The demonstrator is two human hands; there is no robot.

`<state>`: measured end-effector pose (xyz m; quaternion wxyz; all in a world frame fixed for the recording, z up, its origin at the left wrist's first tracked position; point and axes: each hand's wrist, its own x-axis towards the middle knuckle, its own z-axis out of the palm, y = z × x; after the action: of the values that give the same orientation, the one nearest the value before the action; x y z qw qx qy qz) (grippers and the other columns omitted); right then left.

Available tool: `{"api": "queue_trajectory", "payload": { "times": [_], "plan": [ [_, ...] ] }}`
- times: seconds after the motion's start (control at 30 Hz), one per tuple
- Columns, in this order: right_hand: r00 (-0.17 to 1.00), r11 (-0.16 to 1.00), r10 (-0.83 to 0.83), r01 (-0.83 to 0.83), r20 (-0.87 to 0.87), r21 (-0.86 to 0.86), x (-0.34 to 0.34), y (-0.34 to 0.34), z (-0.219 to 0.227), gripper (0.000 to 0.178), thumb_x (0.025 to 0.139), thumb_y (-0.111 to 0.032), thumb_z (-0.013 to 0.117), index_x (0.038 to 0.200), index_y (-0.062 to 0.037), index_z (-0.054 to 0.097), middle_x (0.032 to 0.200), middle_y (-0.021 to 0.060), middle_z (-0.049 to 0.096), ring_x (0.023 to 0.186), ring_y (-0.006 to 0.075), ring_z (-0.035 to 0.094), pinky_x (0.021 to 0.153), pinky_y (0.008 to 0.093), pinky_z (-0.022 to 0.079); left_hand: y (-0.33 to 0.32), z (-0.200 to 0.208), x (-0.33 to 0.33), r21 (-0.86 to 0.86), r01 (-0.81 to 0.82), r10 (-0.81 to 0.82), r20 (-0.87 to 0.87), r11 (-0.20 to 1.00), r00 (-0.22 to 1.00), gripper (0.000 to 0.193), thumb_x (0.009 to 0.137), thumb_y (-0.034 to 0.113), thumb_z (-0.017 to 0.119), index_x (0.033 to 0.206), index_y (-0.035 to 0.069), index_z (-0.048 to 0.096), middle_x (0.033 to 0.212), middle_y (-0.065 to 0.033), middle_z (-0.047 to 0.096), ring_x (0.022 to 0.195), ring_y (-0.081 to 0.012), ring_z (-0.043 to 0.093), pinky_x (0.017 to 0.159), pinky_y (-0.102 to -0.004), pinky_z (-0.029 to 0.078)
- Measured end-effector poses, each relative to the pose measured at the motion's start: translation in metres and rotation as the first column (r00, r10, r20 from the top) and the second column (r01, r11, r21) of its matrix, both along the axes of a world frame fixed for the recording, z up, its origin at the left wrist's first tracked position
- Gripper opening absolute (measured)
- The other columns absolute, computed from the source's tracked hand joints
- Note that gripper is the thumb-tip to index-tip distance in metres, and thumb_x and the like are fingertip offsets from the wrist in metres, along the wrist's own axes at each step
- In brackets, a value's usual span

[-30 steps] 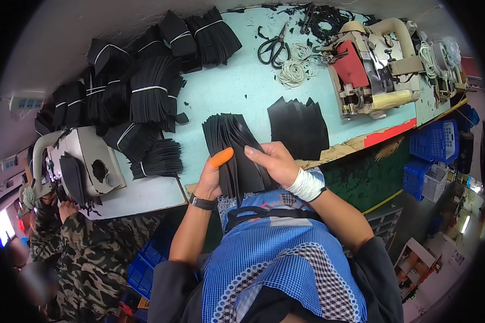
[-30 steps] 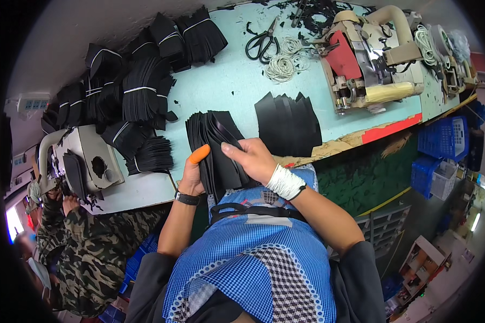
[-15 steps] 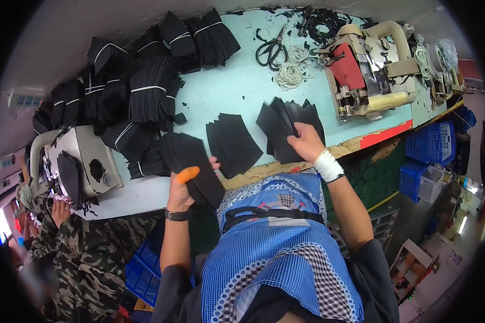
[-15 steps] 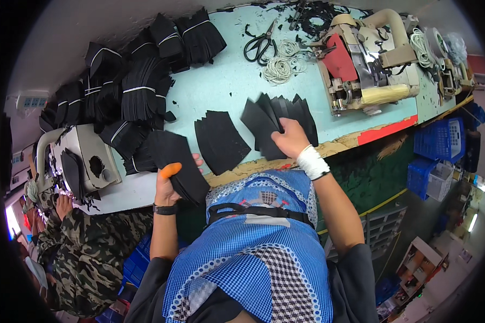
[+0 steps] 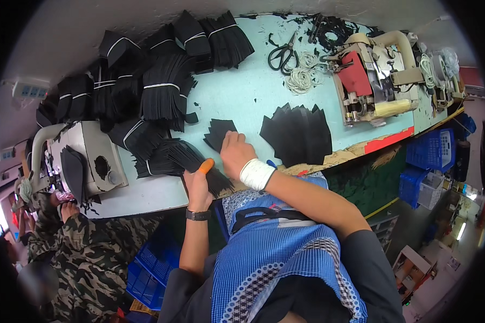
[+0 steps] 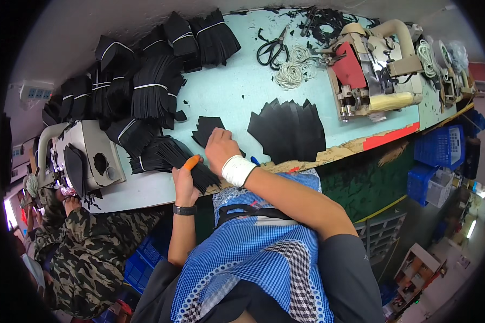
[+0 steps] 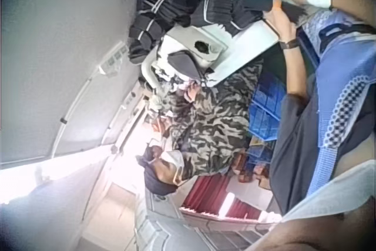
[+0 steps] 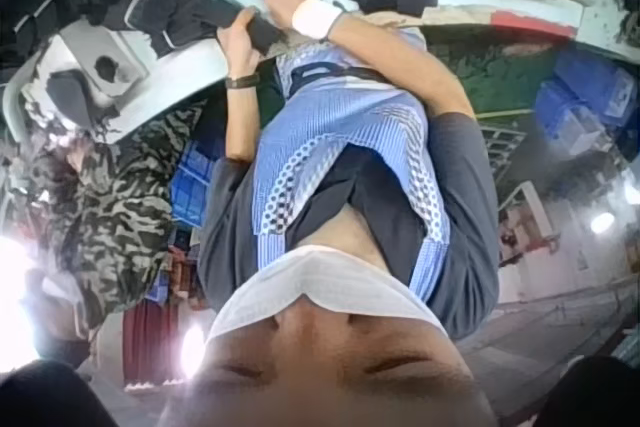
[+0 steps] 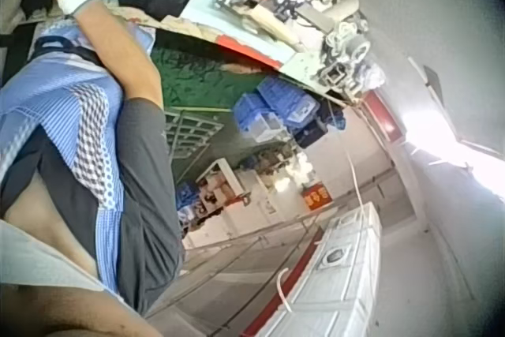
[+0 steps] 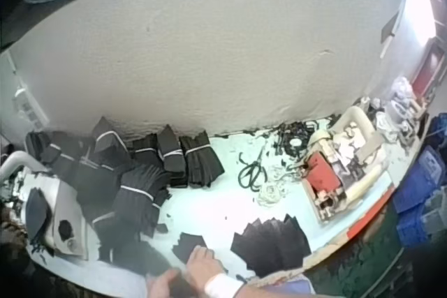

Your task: The person feeds black material pieces through a machine, gathers the processed pieces into stacks, ties each bundle with cord, and places them into a container.

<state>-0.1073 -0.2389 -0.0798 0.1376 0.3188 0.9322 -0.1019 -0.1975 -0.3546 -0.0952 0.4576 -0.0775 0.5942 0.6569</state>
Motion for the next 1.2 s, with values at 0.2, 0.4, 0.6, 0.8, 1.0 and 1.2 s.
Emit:
{"api": "queue_trajectory", "payload": {
  "times": [0.2, 0.4, 0.6, 0.8, 1.0, 1.2],
  "plan": [
    [0.933, 0.897, -0.200, 0.052, -0.298, -0.440, 0.024, 0.012, 0.026, 0.030, 0.078, -0.010, 0.056, 0.101, 0.0082, 0.056, 0.093, 0.0235, 0.057, 0.088, 0.0376, 0.062, 0.070, 0.0435, 0.054, 0.014, 0.006, 0.007, 0.289, 0.034, -0.119, 0.281, 0.957, 0.952, 0.024, 0.093, 0.013, 0.061, 0.113, 0.001, 0.057, 0.104, -0.0108, 0.065, 0.092, -0.0217, 0.065, 0.077, -0.0349, 0.056],
    [0.789, 0.404, -0.602, 0.165, -0.125, -0.900, 0.058, 0.038, 0.048, 0.036, 0.080, -0.022, 0.076, 0.097, 0.0086, 0.069, 0.079, 0.0138, 0.071, 0.066, 0.0136, 0.064, 0.063, 0.0276, 0.051, 0.019, -0.008, 0.017, 0.305, 0.167, -0.294, 0.437, 0.938, 0.850, 0.029, 0.093, 0.020, 0.062, 0.116, 0.003, 0.056, 0.107, -0.0118, 0.065, 0.094, -0.0219, 0.067, 0.079, -0.0371, 0.058],
    [0.608, 0.153, -0.794, 0.176, -0.015, -0.972, 0.075, 0.034, 0.046, 0.028, 0.084, -0.021, 0.072, 0.086, 0.0073, 0.070, 0.061, 0.0061, 0.062, 0.056, 0.0084, 0.050, 0.053, 0.0265, 0.042, 0.032, 0.004, 0.019, 0.288, 0.238, -0.356, 0.488, 0.928, 0.797, 0.027, 0.092, 0.015, 0.062, 0.114, 0.002, 0.056, 0.100, -0.0090, 0.065, 0.085, -0.0188, 0.067, 0.075, -0.0319, 0.058],
    [0.764, 0.772, -0.503, 0.188, -0.404, -0.607, 0.069, 0.016, 0.043, 0.022, 0.081, -0.012, 0.063, 0.095, 0.0056, 0.064, 0.074, 0.0236, 0.064, 0.066, 0.0357, 0.064, 0.063, 0.0417, 0.050, 0.046, 0.014, 0.018, 0.215, 0.391, -0.445, 0.368, 0.895, 0.817, 0.027, 0.091, 0.010, 0.062, 0.116, 0.002, 0.055, 0.103, -0.0085, 0.063, 0.087, -0.0187, 0.066, 0.075, -0.0337, 0.058],
    [0.569, 0.679, -0.713, 0.416, -0.409, -0.605, 0.118, 0.056, 0.045, 0.036, 0.072, -0.009, 0.057, 0.105, 0.0019, 0.065, 0.091, 0.0272, 0.065, 0.085, 0.0413, 0.065, 0.077, 0.0436, 0.054, 0.018, 0.029, -0.004, 0.282, 0.378, -0.449, 0.258, 0.882, 0.855, 0.040, 0.092, 0.020, 0.053, 0.125, -0.003, 0.051, 0.113, -0.0208, 0.062, 0.100, -0.0339, 0.065, 0.085, -0.0474, 0.056],
    [0.870, 0.893, -0.378, 0.433, -0.317, 0.125, 0.163, 0.058, 0.016, 0.050, 0.073, -0.025, 0.073, 0.113, -0.0004, 0.056, 0.109, 0.0194, 0.050, 0.107, 0.0399, 0.045, 0.089, 0.0490, 0.039, 0.031, 0.010, 0.005, 0.238, 0.328, -0.397, 0.365, 0.914, 0.842, 0.043, 0.088, 0.016, 0.052, 0.125, -0.004, 0.048, 0.118, -0.0214, 0.061, 0.098, -0.0296, 0.065, 0.084, -0.0431, 0.056]
  ]
}}
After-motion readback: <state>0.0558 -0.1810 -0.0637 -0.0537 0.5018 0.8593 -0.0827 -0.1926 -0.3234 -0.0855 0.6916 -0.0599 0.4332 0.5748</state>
